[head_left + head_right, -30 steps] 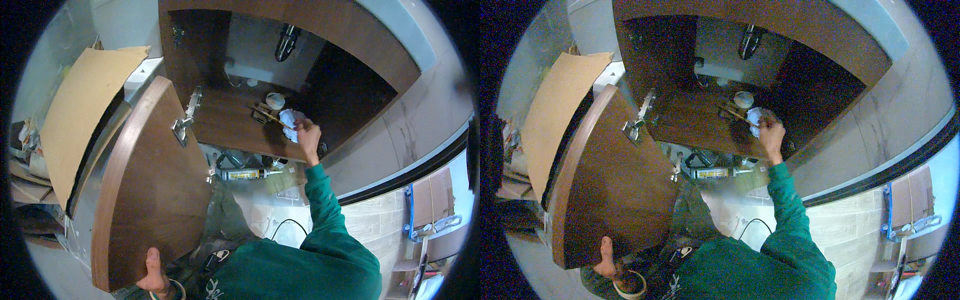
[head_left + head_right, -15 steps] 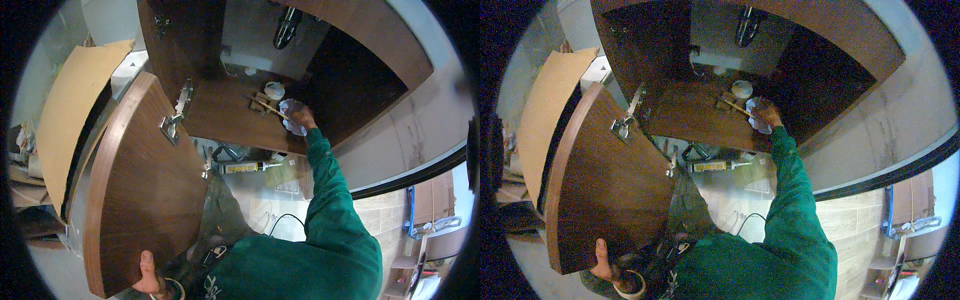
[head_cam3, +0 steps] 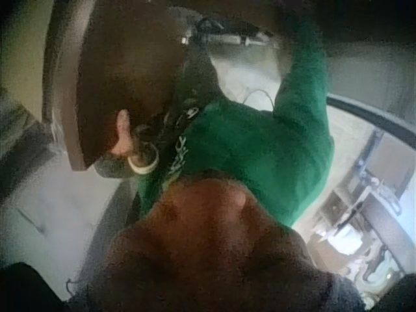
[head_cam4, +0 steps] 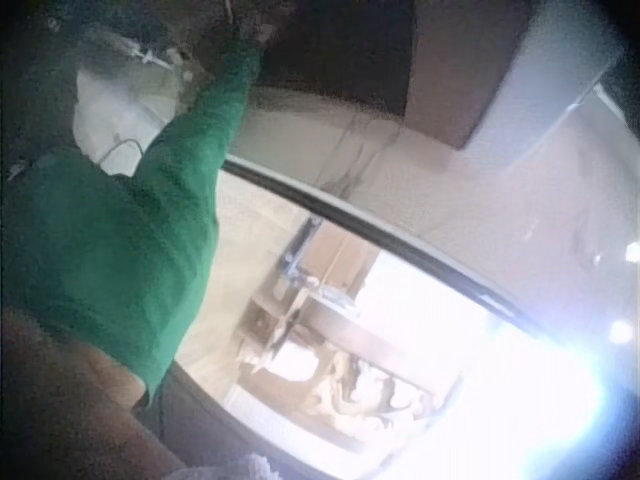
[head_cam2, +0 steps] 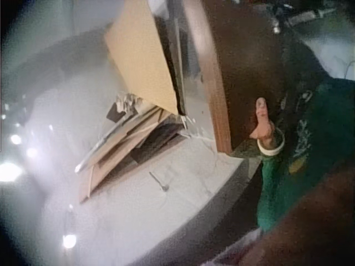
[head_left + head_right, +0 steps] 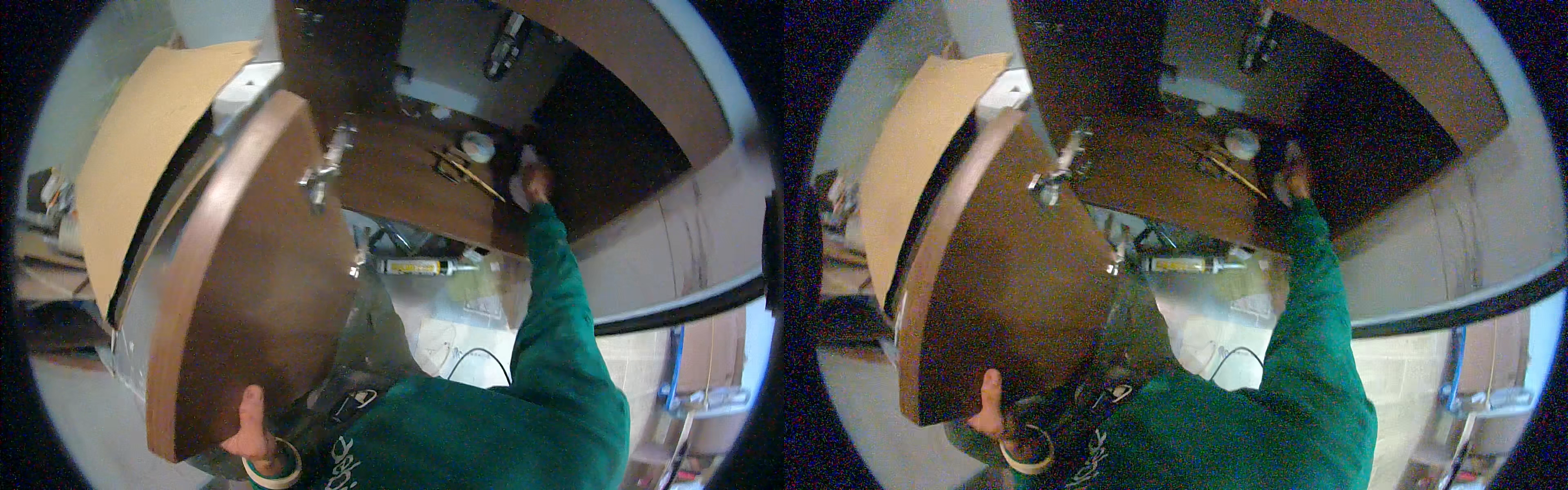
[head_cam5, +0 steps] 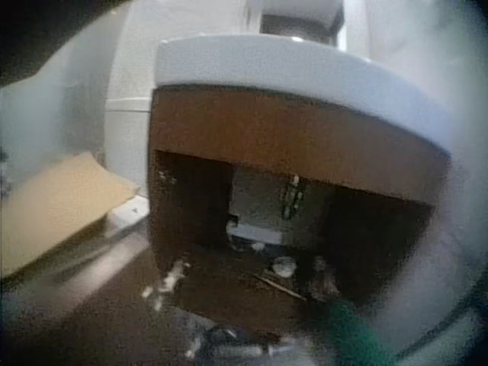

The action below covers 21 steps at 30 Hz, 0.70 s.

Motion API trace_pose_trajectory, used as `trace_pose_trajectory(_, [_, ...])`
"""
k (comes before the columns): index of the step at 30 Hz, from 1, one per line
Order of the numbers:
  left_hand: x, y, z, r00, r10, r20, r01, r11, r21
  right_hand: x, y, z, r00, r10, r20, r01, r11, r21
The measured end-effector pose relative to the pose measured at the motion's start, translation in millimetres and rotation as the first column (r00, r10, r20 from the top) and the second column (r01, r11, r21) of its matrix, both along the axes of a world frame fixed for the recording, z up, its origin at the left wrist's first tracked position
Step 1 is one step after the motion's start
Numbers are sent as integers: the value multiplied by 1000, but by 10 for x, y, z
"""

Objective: The person kneels and installs metal hinges onto a wooden cabinet door, repeatedly aligning and securing them by hand. The person briefly wipes the door with a cloth before continuing to attach the hinges.

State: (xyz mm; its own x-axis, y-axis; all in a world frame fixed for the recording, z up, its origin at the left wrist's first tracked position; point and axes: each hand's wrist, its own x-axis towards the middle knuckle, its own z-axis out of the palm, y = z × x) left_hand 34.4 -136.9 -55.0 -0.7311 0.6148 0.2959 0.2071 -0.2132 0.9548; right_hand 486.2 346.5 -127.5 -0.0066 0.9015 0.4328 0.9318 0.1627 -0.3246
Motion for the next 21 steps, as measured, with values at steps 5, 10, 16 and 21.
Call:
trace_pose_trajectory(5, [134, 130, 210, 999, 3, -51, -3, 1000, 0, -292, -482, 850, 973, -193, -124, 215, 955, 204])
trace_pose_trajectory(10, [204, 177, 379, 987, -136, -80, 128, 987, -100, -1385, -1449, 1766, 749, 483, -453, -307, 859, 409])
trace_pose_trajectory(16, [183, 269, 396, 815, -64, -575, 57, 998, -29, -2428, -2177, 2343, 427, 830, -358, -715, 552, 429])
trace_pose_trajectory(21, [203, 307, 259, 829, -125, -544, 197, 978, 74, -2759, -2322, 2542, 344, 637, -690, -759, 621, 196])
